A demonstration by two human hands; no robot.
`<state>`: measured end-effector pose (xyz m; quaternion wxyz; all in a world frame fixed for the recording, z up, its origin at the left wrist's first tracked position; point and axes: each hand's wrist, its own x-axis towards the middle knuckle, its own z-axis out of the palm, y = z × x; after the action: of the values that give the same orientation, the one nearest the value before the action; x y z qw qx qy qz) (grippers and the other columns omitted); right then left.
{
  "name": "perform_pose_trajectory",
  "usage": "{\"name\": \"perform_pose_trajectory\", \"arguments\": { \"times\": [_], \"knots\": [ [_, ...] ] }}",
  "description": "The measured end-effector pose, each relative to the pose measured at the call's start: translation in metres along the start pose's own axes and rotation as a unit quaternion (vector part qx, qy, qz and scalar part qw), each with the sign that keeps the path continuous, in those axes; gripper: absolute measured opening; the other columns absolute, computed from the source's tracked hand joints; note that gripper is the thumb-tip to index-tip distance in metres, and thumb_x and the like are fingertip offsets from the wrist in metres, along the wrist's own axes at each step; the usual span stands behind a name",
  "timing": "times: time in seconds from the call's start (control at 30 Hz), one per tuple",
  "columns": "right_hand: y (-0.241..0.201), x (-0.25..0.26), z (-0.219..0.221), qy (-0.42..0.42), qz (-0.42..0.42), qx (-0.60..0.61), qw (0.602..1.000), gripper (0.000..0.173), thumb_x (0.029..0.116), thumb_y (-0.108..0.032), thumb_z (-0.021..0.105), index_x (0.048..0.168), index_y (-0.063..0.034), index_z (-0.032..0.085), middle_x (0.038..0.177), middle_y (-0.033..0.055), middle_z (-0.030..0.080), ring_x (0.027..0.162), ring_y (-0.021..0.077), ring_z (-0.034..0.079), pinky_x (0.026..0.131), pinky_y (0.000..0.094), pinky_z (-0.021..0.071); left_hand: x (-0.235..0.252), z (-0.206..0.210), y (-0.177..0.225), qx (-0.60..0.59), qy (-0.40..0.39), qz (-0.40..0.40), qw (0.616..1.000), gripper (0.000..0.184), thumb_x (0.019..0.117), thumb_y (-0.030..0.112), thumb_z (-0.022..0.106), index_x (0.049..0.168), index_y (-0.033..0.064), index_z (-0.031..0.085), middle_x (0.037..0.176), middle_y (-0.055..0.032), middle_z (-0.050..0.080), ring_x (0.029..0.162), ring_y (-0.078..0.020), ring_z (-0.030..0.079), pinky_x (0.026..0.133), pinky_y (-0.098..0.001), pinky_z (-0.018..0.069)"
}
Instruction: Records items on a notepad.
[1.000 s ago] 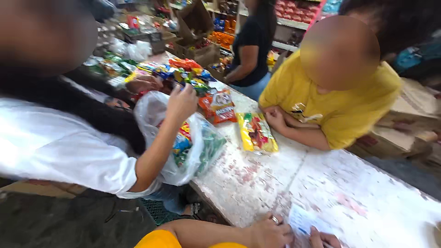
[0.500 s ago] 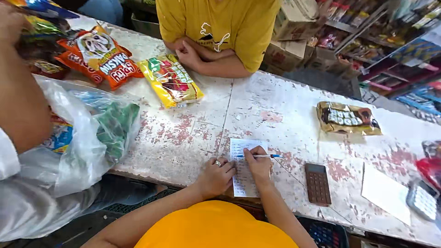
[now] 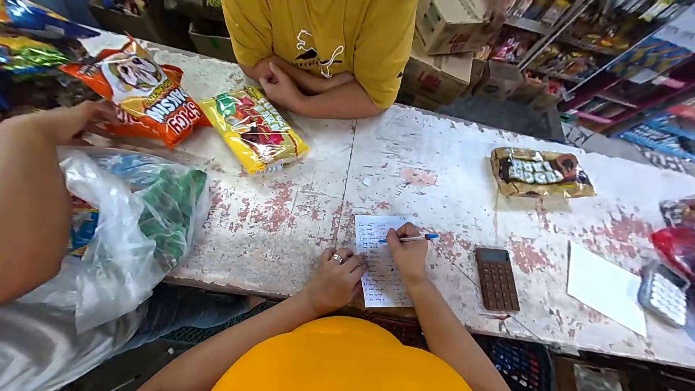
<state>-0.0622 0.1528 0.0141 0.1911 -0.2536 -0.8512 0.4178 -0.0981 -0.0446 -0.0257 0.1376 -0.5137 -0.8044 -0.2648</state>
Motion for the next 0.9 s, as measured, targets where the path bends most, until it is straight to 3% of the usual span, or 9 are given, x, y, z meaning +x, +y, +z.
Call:
{"name": "perform_pose_trajectory", "arguments": {
  "times": [0.07, 0.2, 0.4, 0.57, 0.9],
  "knots": [
    [0.003, 0.002, 0.0, 0.008, 0.022, 0.081, 0.996, 0.023, 0.0891, -0.006, 0.068, 0.072, -0.0072, 0.053, 0.06, -0.0053, 0.051, 0.053, 0.0008, 0.05, 0.055, 0.0189, 0.0437, -0.001, 0.0, 0.0, 0.0, 0.0, 0.003, 1.0, 0.023, 0.0927, 0.025, 0.059, 0.105, 0.0183, 0.077, 0.117, -0.0013, 0.075, 0.106, -0.0239, 0.069, 0.086, -0.0476, 0.0513],
    [0.0, 0.004, -0.003, 0.062, 0.104, 0.219, 0.968, 0.027, 0.0891, 0.005, 0.066, 0.073, -0.0098, 0.05, 0.059, -0.005, 0.056, 0.051, 0.004, 0.056, 0.054, 0.0203, 0.0506, 0.0, 0.0, -0.001, 0.0, -0.002, 0.002, 1.0, 0.023, 0.0924, 0.026, 0.06, 0.105, 0.0183, 0.078, 0.118, -0.0012, 0.075, 0.105, -0.0236, 0.07, 0.086, -0.0471, 0.0512],
    [0.011, -0.004, -0.006, 0.075, 0.071, 0.2, 0.974, 0.025, 0.0878, 0.001, 0.065, 0.072, -0.0121, 0.051, 0.059, -0.0078, 0.053, 0.052, 0.0013, 0.054, 0.054, 0.0185, 0.0495, 0.0, 0.0, -0.001, -0.015, -0.003, -0.003, 1.0, 0.022, 0.0914, 0.025, 0.062, 0.105, 0.0165, 0.077, 0.118, -0.0036, 0.075, 0.105, -0.0266, 0.07, 0.085, -0.05, 0.0524],
    [0.014, -0.002, -0.008, 0.091, 0.101, 0.243, 0.96, 0.025, 0.0918, 0.003, 0.063, 0.075, -0.0103, 0.05, 0.061, -0.005, 0.057, 0.054, 0.0037, 0.057, 0.055, 0.02, 0.052, 0.002, 0.0, 0.0, 0.001, -0.038, 0.028, 0.999, 0.039, 0.0921, 0.026, 0.055, 0.127, 0.0192, 0.07, 0.137, -0.0008, 0.067, 0.122, -0.0219, 0.064, 0.093, -0.0478, 0.0476],
    [0.012, 0.004, -0.018, 0.092, 0.175, 0.353, 0.914, 0.028, 0.0978, 0.005, 0.058, 0.075, -0.0094, 0.05, 0.058, -0.0008, 0.059, 0.05, 0.0104, 0.059, 0.058, 0.0275, 0.0578, 0.003, -0.002, 0.0, 0.004, -0.069, 0.046, 0.997, 0.04, 0.0933, 0.027, 0.053, 0.127, 0.0158, 0.071, 0.14, -0.0023, 0.065, 0.118, -0.0224, 0.065, 0.091, -0.0464, 0.0474]
  ]
}}
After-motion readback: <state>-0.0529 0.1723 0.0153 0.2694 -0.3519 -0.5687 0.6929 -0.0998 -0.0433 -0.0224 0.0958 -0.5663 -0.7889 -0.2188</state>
